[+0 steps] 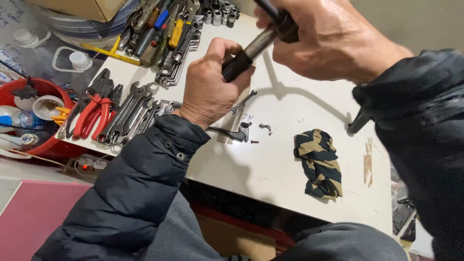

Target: The person positions a bicycle handlebar on a workbench and uses a screwdriver to tighten a brake lever clamp. They then remove the screwdriver and wipe the handlebar with a cloth.

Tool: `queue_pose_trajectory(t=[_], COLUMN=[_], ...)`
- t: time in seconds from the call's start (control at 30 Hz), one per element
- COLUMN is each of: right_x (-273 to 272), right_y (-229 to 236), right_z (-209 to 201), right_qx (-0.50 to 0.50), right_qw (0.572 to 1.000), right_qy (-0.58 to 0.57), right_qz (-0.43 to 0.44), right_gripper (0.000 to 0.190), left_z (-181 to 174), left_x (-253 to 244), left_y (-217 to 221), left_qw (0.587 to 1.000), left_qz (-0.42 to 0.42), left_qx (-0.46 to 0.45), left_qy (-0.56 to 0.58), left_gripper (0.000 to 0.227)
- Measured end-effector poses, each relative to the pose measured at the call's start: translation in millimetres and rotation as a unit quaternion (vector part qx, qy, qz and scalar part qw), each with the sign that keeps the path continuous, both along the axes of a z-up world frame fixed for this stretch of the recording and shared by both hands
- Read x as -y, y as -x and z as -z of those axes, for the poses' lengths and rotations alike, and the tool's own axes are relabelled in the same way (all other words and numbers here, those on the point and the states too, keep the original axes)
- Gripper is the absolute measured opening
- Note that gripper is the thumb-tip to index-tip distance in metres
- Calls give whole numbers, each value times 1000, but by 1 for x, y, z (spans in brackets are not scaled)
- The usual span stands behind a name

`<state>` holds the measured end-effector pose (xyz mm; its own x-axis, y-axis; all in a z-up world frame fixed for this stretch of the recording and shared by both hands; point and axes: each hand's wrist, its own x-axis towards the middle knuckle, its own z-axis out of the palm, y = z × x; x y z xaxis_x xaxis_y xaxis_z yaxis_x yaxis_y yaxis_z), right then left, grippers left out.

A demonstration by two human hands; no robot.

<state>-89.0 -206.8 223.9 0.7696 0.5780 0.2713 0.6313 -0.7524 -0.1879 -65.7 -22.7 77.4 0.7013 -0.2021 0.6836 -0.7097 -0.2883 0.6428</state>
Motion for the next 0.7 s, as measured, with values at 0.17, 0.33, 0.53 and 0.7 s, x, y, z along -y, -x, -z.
queue_pose_trajectory(t=[0.17, 0.33, 0.53, 0.7], right_x=[-1, 4, -7, 11], right_y=[0, 5, 21, 29], right_z=[-14, -21, -39, -52], right_qx=[-51, -65, -154, -153], right_qw=[984, 977, 946, 945], right_qy=[157, 202, 242, 225], right_qz=[65, 28, 149, 183], right_gripper=[14, 16, 17, 11], left_z=[-7, 1, -7, -21], left_x=[6, 13, 26, 33], left_y=[18, 21, 28, 33], left_qw=[999, 999, 993, 991], left_qz=[-15, -26, -45, -41], left_qx=[-41, 46, 110, 128], left_qy=[26, 6, -6, 1], left_gripper=[37, 35, 35, 42])
